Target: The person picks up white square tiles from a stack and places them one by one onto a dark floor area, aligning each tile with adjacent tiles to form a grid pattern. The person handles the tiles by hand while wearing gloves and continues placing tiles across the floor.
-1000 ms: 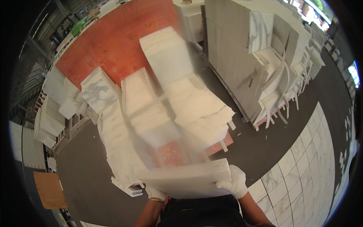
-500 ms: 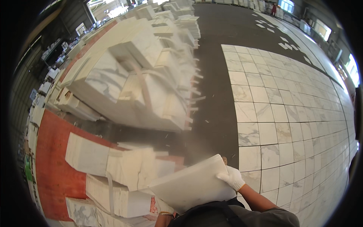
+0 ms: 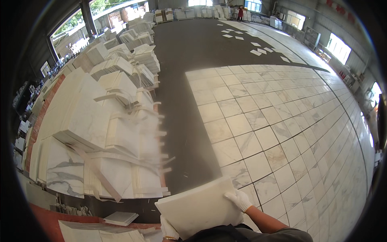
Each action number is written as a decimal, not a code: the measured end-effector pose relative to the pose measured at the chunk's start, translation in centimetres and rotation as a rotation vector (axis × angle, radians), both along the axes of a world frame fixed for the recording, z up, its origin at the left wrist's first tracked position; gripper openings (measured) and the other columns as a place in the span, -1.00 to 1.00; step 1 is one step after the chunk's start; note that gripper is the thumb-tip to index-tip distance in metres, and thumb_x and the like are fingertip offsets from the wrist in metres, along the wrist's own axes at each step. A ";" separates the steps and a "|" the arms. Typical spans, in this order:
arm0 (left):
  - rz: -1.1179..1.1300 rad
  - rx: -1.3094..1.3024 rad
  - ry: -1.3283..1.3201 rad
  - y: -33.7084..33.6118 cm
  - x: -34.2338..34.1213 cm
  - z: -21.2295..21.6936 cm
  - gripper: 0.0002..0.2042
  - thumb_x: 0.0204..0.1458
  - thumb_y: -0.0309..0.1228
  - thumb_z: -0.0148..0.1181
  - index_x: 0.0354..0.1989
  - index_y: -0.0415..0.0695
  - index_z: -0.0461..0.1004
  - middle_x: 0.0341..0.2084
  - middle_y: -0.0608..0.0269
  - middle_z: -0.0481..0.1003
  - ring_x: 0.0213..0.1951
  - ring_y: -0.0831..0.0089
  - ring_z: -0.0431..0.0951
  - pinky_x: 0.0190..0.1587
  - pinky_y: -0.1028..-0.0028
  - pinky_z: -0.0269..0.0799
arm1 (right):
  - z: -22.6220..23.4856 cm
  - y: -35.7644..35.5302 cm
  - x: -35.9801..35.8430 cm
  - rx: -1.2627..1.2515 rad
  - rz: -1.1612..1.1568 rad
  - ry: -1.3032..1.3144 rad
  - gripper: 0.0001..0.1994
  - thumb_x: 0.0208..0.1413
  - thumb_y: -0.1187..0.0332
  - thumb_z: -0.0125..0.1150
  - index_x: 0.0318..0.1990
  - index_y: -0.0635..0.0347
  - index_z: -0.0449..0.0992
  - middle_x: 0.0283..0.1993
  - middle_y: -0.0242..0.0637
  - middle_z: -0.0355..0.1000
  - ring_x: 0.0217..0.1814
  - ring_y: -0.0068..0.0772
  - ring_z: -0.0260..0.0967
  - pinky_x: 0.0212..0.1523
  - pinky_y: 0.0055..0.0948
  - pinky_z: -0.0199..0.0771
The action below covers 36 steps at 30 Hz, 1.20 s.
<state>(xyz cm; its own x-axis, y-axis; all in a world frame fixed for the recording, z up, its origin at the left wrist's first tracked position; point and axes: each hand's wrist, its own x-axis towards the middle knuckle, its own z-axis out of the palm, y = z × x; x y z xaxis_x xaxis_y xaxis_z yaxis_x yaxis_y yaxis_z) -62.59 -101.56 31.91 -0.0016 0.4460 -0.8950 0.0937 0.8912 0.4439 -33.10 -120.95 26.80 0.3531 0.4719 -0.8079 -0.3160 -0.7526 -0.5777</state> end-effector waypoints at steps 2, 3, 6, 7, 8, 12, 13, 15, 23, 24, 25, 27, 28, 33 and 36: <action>0.124 -0.030 0.086 3.7 3.4 -2.0 -0.46 0.17 0.16 -0.02 0.09 -0.02 0.46 -0.06 0.27 0.54 -0.06 0.24 0.54 -0.04 0.22 0.52 | -2.9 2.7 1.8 -0.001 -0.028 -0.020 -0.35 0.08 -0.20 0.17 0.07 0.21 0.55 -0.02 -0.05 0.57 0.06 -0.04 0.50 0.07 -0.23 0.42; 0.078 -0.002 0.008 6.0 5.3 -3.5 -0.45 0.18 0.16 -0.03 0.09 -0.02 0.47 -0.06 0.27 0.54 -0.05 0.24 0.54 -0.05 0.22 0.52 | -4.9 4.8 2.9 -0.004 -0.036 -0.046 -0.36 0.08 -0.18 0.17 0.07 0.22 0.55 -0.02 -0.05 0.57 0.05 -0.03 0.50 0.07 -0.23 0.42; 0.102 -0.039 -0.033 13.2 10.9 -7.7 -0.44 0.19 0.18 -0.05 0.08 -0.04 0.48 -0.05 0.26 0.54 -0.05 0.25 0.54 -0.07 0.21 0.53 | -9.0 10.1 6.4 0.065 -0.157 -0.041 -0.41 0.13 -0.12 0.15 0.05 0.26 0.55 -0.03 -0.01 0.56 0.03 -0.04 0.50 0.06 -0.22 0.42; 0.110 -0.063 -0.062 15.3 12.8 -8.7 -0.44 0.20 0.18 -0.06 0.08 -0.04 0.48 -0.04 0.25 0.53 -0.05 0.25 0.54 -0.07 0.20 0.52 | -9.8 11.6 7.5 0.099 -0.214 -0.026 -0.42 0.15 -0.10 0.14 0.04 0.28 0.55 -0.03 0.00 0.56 0.02 -0.05 0.50 0.05 -0.22 0.42; 0.119 -0.087 -0.092 17.3 14.5 -9.5 -0.43 0.20 0.18 -0.06 0.09 -0.05 0.48 -0.03 0.24 0.53 -0.05 0.25 0.54 -0.07 0.20 0.52 | -10.3 12.9 8.6 0.088 -0.235 -0.057 -0.44 0.16 -0.07 0.13 0.03 0.29 0.55 -0.03 -0.01 0.56 0.02 -0.08 0.50 0.06 -0.23 0.41; -0.110 -0.123 0.147 24.2 22.3 -14.1 -0.40 0.28 0.14 -0.10 0.15 -0.16 0.44 0.02 0.22 0.52 0.00 0.34 0.50 0.05 0.38 0.41 | -10.8 16.7 12.9 0.050 -0.430 -0.019 -0.52 0.23 0.05 0.11 -0.01 0.37 0.54 -0.03 -0.14 0.55 0.02 -0.30 0.45 0.06 -0.31 0.39; -0.154 -0.093 0.136 25.9 24.4 -16.0 -0.39 0.28 0.14 -0.12 0.15 -0.19 0.45 0.02 0.20 0.52 0.02 0.35 0.49 0.08 0.42 0.37 | -11.8 18.1 15.0 0.068 -0.497 -0.005 -0.53 0.23 0.05 0.12 -0.01 0.37 0.54 -0.05 -0.19 0.54 0.00 -0.35 0.42 0.05 -0.33 0.38; -0.198 -0.066 0.134 29.7 28.2 -20.6 -0.36 0.28 0.16 -0.13 0.14 -0.23 0.45 0.02 0.17 0.52 0.03 0.35 0.47 0.13 0.44 0.32 | -14.7 21.4 18.6 0.075 -0.576 0.005 -0.53 0.23 0.05 0.13 -0.03 0.37 0.53 -0.08 -0.26 0.52 -0.04 -0.42 0.39 0.02 -0.36 0.38; -0.368 0.027 0.286 41.1 40.0 -33.9 -0.26 0.31 0.21 -0.37 0.19 -0.26 0.41 0.04 0.10 0.51 0.10 0.26 0.43 0.20 0.44 0.21 | -26.0 34.3 33.6 0.073 -0.558 0.030 -0.56 0.23 0.08 0.13 -0.03 0.35 0.52 -0.13 -0.30 0.47 -0.12 -0.49 0.35 -0.04 -0.39 0.38; -0.392 0.020 0.297 42.8 41.7 -34.2 -0.26 0.31 0.21 -0.37 0.20 -0.26 0.41 0.05 0.09 0.50 0.11 0.25 0.43 0.21 0.43 0.20 | -27.1 36.2 35.9 0.068 -0.492 0.076 -0.56 0.22 0.09 0.13 -0.03 0.35 0.52 -0.13 -0.29 0.48 -0.12 -0.49 0.35 -0.05 -0.39 0.39; -0.392 -0.002 0.296 44.1 43.8 -34.8 -0.26 0.31 0.20 -0.37 0.20 -0.26 0.41 0.06 0.07 0.50 0.12 0.24 0.43 0.22 0.42 0.19 | -28.4 38.4 39.0 0.120 -0.462 0.034 -0.54 0.23 0.08 0.13 -0.04 0.41 0.52 -0.12 -0.24 0.49 -0.11 -0.49 0.36 -0.05 -0.39 0.40; -0.444 -0.056 0.369 48.8 48.1 -36.3 -0.23 0.31 0.21 -0.40 0.21 -0.30 0.40 0.11 0.00 0.49 0.16 0.20 0.42 0.25 0.37 0.17 | -31.5 44.0 43.7 0.121 -0.460 0.063 -0.52 0.24 0.06 0.12 -0.05 0.45 0.51 -0.12 -0.23 0.49 -0.11 -0.49 0.36 -0.05 -0.40 0.40; -0.402 -0.022 0.363 51.1 50.4 -37.3 -0.22 0.31 0.21 -0.41 0.21 -0.31 0.39 0.11 -0.03 0.48 0.17 0.18 0.42 0.25 0.36 0.17 | -33.3 47.2 46.1 0.116 -0.475 0.068 -0.51 0.25 0.06 0.12 -0.06 0.46 0.51 -0.13 -0.22 0.49 -0.11 -0.49 0.36 -0.05 -0.40 0.40; -0.411 -0.016 0.363 66.1 60.2 -44.2 -0.19 0.29 0.24 -0.39 0.18 -0.34 0.41 0.09 -0.05 0.50 0.12 0.14 0.45 0.21 0.35 0.22 | -42.5 61.7 55.5 0.203 -0.374 -0.049 -0.50 0.27 0.01 0.04 0.02 0.36 0.49 -0.09 -0.37 0.43 -0.04 -0.49 0.27 0.02 -0.41 0.32; -0.381 0.028 0.429 70.7 64.5 -45.8 -0.20 0.26 0.27 -0.29 0.13 -0.34 0.45 0.01 0.03 0.54 0.04 0.20 0.50 0.14 0.37 0.28 | -45.0 64.8 56.7 0.115 -0.530 0.046 -0.55 0.28 0.07 0.08 0.01 0.36 0.49 -0.12 -0.30 0.46 -0.06 -0.48 0.34 0.01 -0.40 0.37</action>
